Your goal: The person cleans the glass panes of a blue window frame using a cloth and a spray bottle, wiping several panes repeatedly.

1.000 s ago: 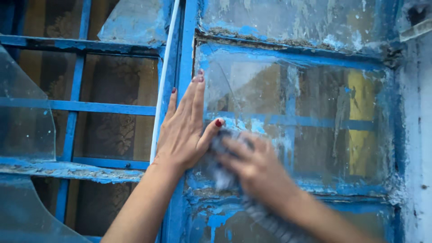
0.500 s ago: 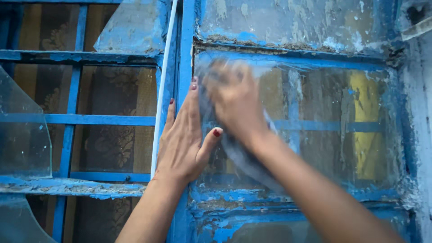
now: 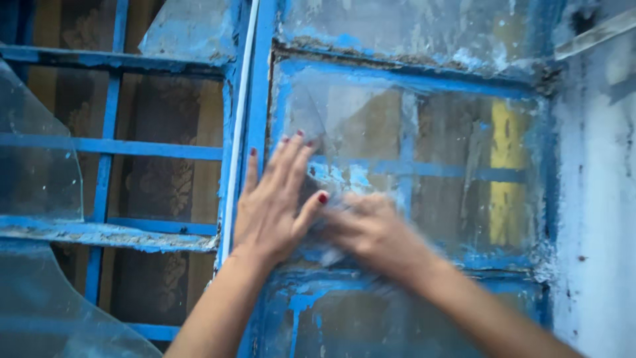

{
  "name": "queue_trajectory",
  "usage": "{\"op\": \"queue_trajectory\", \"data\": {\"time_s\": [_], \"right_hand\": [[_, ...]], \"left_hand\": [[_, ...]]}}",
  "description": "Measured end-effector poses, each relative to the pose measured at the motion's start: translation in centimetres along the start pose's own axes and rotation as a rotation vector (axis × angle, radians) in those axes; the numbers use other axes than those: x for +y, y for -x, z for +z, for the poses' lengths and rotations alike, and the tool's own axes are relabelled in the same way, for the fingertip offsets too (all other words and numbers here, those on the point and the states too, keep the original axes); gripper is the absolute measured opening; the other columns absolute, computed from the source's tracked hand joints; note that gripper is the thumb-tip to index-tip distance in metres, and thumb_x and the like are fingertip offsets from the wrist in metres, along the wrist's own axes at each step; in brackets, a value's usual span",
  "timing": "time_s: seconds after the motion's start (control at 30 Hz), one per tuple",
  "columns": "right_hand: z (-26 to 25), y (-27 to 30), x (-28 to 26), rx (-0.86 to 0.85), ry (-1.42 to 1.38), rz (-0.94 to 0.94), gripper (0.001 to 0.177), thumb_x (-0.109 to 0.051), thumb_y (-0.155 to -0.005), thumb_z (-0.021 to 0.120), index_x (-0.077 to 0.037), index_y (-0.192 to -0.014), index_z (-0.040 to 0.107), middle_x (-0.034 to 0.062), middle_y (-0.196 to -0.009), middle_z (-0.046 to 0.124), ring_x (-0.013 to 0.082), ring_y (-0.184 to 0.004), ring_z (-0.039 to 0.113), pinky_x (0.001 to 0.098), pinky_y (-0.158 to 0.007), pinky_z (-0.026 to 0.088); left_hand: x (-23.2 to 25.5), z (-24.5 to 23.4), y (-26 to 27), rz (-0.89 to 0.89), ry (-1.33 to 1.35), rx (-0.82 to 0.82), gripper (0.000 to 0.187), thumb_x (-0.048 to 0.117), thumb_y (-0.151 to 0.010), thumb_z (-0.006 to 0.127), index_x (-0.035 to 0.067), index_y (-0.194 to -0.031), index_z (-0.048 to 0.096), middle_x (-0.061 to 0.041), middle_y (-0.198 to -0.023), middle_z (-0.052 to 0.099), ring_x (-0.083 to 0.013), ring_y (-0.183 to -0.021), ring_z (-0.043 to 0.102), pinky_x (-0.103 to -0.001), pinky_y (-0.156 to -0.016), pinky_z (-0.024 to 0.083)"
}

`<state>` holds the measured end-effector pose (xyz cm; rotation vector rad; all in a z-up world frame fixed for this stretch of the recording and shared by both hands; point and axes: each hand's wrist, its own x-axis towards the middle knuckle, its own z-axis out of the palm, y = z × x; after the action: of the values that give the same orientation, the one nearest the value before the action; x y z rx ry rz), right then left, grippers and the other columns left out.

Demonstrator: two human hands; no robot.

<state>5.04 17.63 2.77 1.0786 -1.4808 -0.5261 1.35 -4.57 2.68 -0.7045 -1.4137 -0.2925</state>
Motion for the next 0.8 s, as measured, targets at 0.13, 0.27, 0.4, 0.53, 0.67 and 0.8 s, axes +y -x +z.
{"op": "queue_trajectory", "data": {"time_s": [0.13,0.27,0.4,0.53,0.67,0.8], "right_hand": [[-4.2,6.7,8.6,0.159,0.237,0.399,0.034,-0.004,-0.085,0.067,-0.014,-0.117,0.074,0.0078,-0.125,0.069,0.0318,-0.123,0.06,0.0472,-0.11,0.043],[-5.1,13.4,13.1,0.226,0.564,0.87,0.044,-0.007,-0.096,0.071,-0.021,-0.138,0.073,0.0153,-0.145,0.054,0.0431,-0.128,0.046,0.0505,-0.11,0.04],[-2.8,14.1,12.7,0.359,0.729,1.107,0.041,-0.025,-0.097,0.077,-0.016,-0.137,0.072,0.0226,-0.148,0.047,0.0486,-0.123,0.042,0.055,-0.102,0.04],[-1.5,9.3,6.8,0.185,0.473,0.974,0.046,-0.027,-0.096,0.073,-0.017,-0.141,0.07,0.0149,-0.142,0.051,0.0425,-0.122,0.046,0.054,-0.104,0.042],[-0.9,4.8,2.1,0.2,0.191,0.489,0.043,-0.019,-0.088,0.076,-0.021,-0.131,0.071,0.0086,-0.135,0.06,0.0356,-0.124,0.051,0.0482,-0.107,0.045],[-1.1,5.0,6.0,0.188,0.255,0.447,0.049,-0.018,-0.085,0.077,-0.018,-0.134,0.071,0.0147,-0.133,0.058,0.0386,-0.124,0.051,0.0485,-0.109,0.043]], "left_hand": [[1.6,1.5,-1.6,0.054,-0.034,-0.05,0.065,0.052,-0.1,0.047,0.013,-0.152,0.045,-0.009,-0.164,0.036,-0.0275,-0.152,0.03,-0.053,-0.124,0.012],[2.5,3.4,-2.5,0.092,-0.055,-0.074,0.061,0.055,-0.1,0.046,0.02,-0.151,0.047,-0.007,-0.163,0.035,-0.0285,-0.152,0.026,-0.056,-0.123,0.011],[2.6,4.2,-2.1,0.137,-0.132,-0.054,0.066,0.06,-0.097,0.042,0.024,-0.152,0.044,-0.005,-0.163,0.031,-0.0282,-0.152,0.022,-0.06,-0.122,0.01],[2.7,4.5,-2.0,0.129,-0.148,-0.066,0.067,0.062,-0.097,0.04,0.025,-0.153,0.043,-0.005,-0.164,0.029,-0.0277,-0.152,0.02,-0.06,-0.121,0.009],[2.6,4.6,-1.8,0.128,-0.142,-0.067,0.067,0.061,-0.097,0.04,0.024,-0.153,0.043,-0.005,-0.165,0.029,-0.0275,-0.152,0.021,-0.059,-0.122,0.009],[2.3,4.4,-1.8,0.141,-0.136,-0.056,0.067,0.061,-0.099,0.04,0.023,-0.154,0.043,-0.006,-0.165,0.03,-0.0276,-0.154,0.021,-0.059,-0.123,0.01]]}}
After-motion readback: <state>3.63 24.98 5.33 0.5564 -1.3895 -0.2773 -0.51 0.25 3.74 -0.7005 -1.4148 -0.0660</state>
